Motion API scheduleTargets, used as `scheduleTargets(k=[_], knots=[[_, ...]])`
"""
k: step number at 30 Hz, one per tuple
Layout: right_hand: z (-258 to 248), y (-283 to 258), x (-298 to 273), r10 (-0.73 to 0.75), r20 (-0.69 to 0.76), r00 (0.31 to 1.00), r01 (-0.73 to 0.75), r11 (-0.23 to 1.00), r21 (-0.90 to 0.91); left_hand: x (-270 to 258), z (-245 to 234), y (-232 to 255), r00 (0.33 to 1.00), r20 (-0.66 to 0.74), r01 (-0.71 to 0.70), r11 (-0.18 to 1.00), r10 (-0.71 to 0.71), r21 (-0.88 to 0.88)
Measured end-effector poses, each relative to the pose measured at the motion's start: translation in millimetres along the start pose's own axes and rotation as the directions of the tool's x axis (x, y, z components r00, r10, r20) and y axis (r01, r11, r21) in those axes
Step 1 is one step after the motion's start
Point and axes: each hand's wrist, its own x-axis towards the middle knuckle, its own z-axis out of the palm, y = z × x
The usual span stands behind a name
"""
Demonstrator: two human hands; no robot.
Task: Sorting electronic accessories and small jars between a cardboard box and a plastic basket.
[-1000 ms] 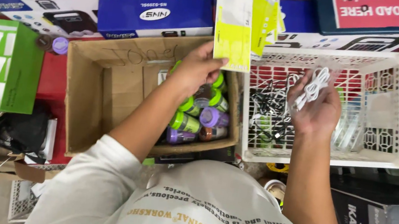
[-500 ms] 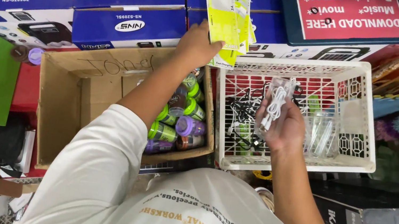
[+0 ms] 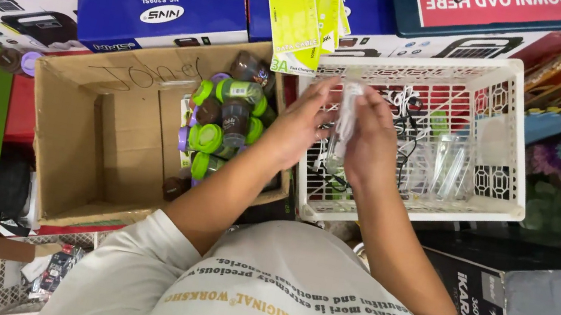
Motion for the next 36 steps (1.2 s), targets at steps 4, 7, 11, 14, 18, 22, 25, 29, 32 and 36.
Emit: scheduleTargets(k=[4,7,11,14,18,22,25,29,32,36], knots=[[-5.6,13.2,-9.4,-0.260,0.112,0.959,0.283,0.881,-0.380,-5.8,3.9,-18.0,0.981,0.077,0.195,0.895,-0.179,-0.401],[-4.2,3.6,-13.6,-0.317,0.234,0.919,0.387,0.616,-0.686,-8.2,1.1,-31.2,0.960,0.100,0.274,0.804,-0.262,-0.528],[-42.2,-5.3,3.6,-0.232,0.123,0.965,0.259,0.767,-0.587,-2.4,-3.8,-54.1,0.947,0.050,0.282,0.750,-0.317,-0.599],[-85.1,-20.0,20.4,-0.285,0.053,0.957,0.254,0.739,-0.624,-2.9,-0.8,-52.7,0.956,-0.001,0.243,0.792,-0.294,-0.560],[-155.5,-50.8,33.4,-0.548,0.067,0.834,0.143,0.098,-0.985,-9.9,4.6,-36.3,0.963,0.012,0.243,0.856,-0.267,-0.456],[-208.6,-71.1,42.5,-0.573,0.161,0.804,0.040,-0.219,-0.975,-17.7,14.4,-12.0,0.948,0.014,0.305,0.894,-0.319,-0.329],[-224.7,-81.6,58.1,-0.571,0.257,0.780,-0.022,-0.435,-0.900,-16.3,9.6,-22.1,0.939,-0.035,0.327,0.920,-0.342,-0.215],[-244.8,-85.9,88.0,-0.332,0.504,0.797,0.255,-0.571,-0.780,-12.9,1.2,-41.0,0.956,0.011,0.278,0.892,-0.294,-0.356],[-251.9,-84.0,104.4,-0.225,0.559,0.798,0.380,-0.532,-0.757,-13.6,2.7,-40.9,0.967,0.028,0.243,0.876,-0.255,-0.418],[-259.0,-75.6,119.2,-0.243,0.584,0.775,0.430,-0.473,-0.769,-17.3,-0.5,-45.0,0.977,0.001,0.198,0.910,-0.212,-0.363]])
